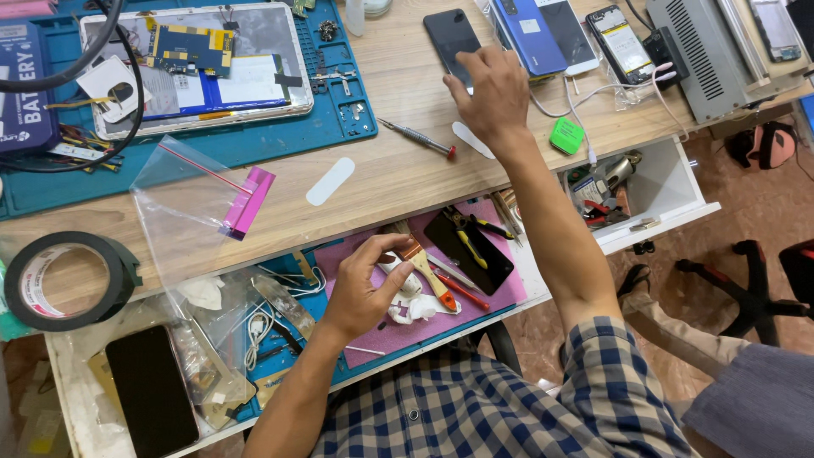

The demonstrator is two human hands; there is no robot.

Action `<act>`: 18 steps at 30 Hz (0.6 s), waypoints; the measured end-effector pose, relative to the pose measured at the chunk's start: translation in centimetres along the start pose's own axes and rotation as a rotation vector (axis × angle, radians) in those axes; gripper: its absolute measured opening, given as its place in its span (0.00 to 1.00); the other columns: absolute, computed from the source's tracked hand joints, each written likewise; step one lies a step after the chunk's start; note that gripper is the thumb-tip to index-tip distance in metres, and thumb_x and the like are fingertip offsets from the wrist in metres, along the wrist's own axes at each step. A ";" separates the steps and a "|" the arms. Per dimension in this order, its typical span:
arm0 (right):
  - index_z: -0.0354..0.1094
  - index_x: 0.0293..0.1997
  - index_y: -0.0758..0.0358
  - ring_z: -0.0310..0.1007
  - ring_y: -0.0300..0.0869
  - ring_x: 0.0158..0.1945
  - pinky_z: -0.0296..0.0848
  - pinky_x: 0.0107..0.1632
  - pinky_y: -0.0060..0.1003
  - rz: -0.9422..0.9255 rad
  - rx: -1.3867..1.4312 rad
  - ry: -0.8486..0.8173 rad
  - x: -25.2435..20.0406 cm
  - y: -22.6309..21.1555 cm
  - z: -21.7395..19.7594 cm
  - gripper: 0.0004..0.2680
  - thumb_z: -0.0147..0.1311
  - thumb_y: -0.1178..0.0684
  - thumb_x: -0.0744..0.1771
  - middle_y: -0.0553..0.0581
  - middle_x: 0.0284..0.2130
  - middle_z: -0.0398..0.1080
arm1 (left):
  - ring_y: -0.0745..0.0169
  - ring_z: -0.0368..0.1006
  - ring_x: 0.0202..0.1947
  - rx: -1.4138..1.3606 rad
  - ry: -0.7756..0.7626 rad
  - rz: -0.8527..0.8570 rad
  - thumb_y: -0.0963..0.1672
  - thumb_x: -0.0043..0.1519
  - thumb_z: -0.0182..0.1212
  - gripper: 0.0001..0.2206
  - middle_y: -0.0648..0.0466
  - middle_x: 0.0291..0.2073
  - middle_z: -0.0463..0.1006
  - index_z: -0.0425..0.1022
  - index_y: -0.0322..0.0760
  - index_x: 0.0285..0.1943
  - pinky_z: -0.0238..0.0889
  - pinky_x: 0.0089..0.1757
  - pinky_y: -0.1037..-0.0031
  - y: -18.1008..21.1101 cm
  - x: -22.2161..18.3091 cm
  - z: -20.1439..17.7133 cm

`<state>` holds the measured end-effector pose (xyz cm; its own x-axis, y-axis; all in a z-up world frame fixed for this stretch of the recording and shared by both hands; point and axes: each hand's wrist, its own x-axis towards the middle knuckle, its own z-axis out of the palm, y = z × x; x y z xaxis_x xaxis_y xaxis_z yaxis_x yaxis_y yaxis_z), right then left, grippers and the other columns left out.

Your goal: The person works on a disassembled smartphone, using a screwdriver to manipulate internal components and then attaching the back cover. They then handle a circuit board, using a magnifying glass to inspect it closely before placing it on a work mat.

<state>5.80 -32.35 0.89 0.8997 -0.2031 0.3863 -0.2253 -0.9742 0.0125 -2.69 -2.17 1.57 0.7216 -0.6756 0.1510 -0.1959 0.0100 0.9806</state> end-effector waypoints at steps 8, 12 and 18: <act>0.70 0.44 0.55 0.67 0.44 0.35 0.68 0.38 0.37 -0.254 0.275 -0.224 -3.9 -4.8 -2.4 0.09 0.56 0.50 0.63 0.53 0.30 0.68 | 0.57 0.74 0.40 -0.051 0.096 0.062 0.43 0.55 0.60 0.13 0.51 0.37 0.76 0.71 0.36 0.48 0.68 0.39 0.73 -1.7 0.0 0.7; 0.68 0.45 0.53 0.65 0.46 0.35 0.67 0.37 0.38 -0.261 0.092 -0.129 -4.5 -4.8 0.8 0.09 0.53 0.48 0.63 0.52 0.31 0.63 | 0.54 0.74 0.38 -0.068 0.115 0.103 0.43 0.55 0.59 0.12 0.49 0.35 0.76 0.71 0.36 0.47 0.68 0.38 0.71 -1.8 -0.1 0.6; 0.69 0.41 0.60 0.64 0.50 0.33 0.67 0.32 0.43 -0.227 -0.039 -0.015 -2.7 -4.5 0.6 0.06 0.54 0.52 0.64 0.57 0.31 0.63 | 0.53 0.71 0.43 -0.011 0.039 0.083 0.43 0.56 0.55 0.13 0.47 0.40 0.74 0.69 0.34 0.48 0.66 0.43 0.68 -1.3 -0.5 0.8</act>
<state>4.63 -27.50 -0.76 0.9343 0.0193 0.3558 -0.0303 -0.9906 0.1334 -3.31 -2.45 0.16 0.7286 -0.6430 0.2360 -0.2488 0.0725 0.9658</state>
